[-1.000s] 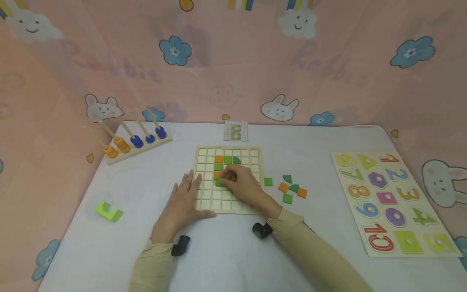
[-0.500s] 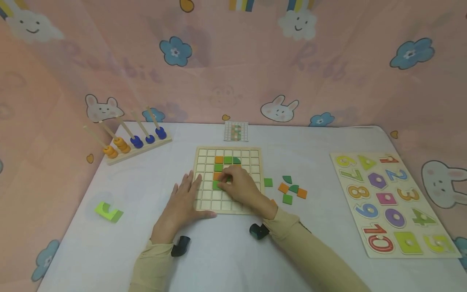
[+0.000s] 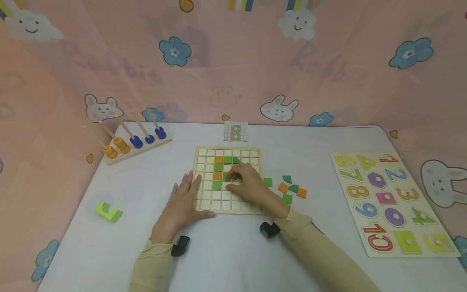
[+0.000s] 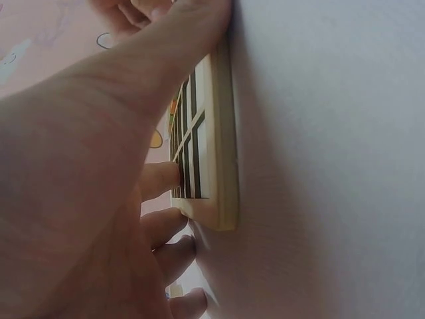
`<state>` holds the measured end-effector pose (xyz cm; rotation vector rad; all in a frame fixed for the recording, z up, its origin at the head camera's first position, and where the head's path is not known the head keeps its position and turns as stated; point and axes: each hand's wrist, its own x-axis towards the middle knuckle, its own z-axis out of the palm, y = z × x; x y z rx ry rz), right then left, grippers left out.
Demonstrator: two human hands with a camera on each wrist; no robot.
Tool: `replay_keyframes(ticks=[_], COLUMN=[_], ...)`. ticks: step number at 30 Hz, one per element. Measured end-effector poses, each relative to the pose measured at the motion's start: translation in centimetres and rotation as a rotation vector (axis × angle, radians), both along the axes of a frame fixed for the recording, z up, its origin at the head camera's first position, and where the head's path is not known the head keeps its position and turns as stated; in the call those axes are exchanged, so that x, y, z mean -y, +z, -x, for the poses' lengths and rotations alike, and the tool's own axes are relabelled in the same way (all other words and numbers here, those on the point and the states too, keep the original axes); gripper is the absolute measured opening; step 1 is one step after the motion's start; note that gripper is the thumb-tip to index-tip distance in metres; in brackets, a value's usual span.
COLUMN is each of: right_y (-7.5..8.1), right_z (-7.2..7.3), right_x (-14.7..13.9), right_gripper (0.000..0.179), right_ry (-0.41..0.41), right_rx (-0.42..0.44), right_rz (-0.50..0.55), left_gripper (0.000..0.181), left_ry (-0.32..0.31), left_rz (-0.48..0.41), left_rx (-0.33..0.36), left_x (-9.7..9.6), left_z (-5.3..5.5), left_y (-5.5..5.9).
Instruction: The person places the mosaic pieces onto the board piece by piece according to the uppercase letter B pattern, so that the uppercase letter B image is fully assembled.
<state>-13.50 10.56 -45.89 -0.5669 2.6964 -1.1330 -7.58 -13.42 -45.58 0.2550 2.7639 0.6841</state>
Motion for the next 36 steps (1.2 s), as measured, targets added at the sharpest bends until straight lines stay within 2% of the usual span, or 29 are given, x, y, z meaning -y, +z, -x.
replay_keyframes(ticks=[5,15,21,28,36], right_y=[-0.2,0.8,1.6,2.0,1.7], right_z=[0.1,0.0,-0.2,-0.4,-0.3], right_x=[-3.0,-8.6,-11.6,-13.9,-14.1], right_gripper=[0.03,0.047,0.06,0.053,0.033], right_ry=[0.023,-0.046,-0.007,0.006,-0.062], right_rx=[-0.002,0.074,0.128,0.17,0.192], right_rz=[-0.026,-0.161,-0.218,-0.209,-0.184], left_gripper=[0.125,0.127,0.128,0.129,0.127], left_ry=[0.001,0.026,0.024,0.015,0.017], left_rz=[0.001,-0.003,0.001,0.008,0.001], left_rx=[-0.002,-0.014,-0.008,-0.001,-0.011], left_x=[0.0,-0.4,-0.4,-0.4,-0.2], left_z=[0.0,-0.2,-0.2,-0.2,-0.1], left_y=[0.0,0.0,0.0,-0.2,-0.2])
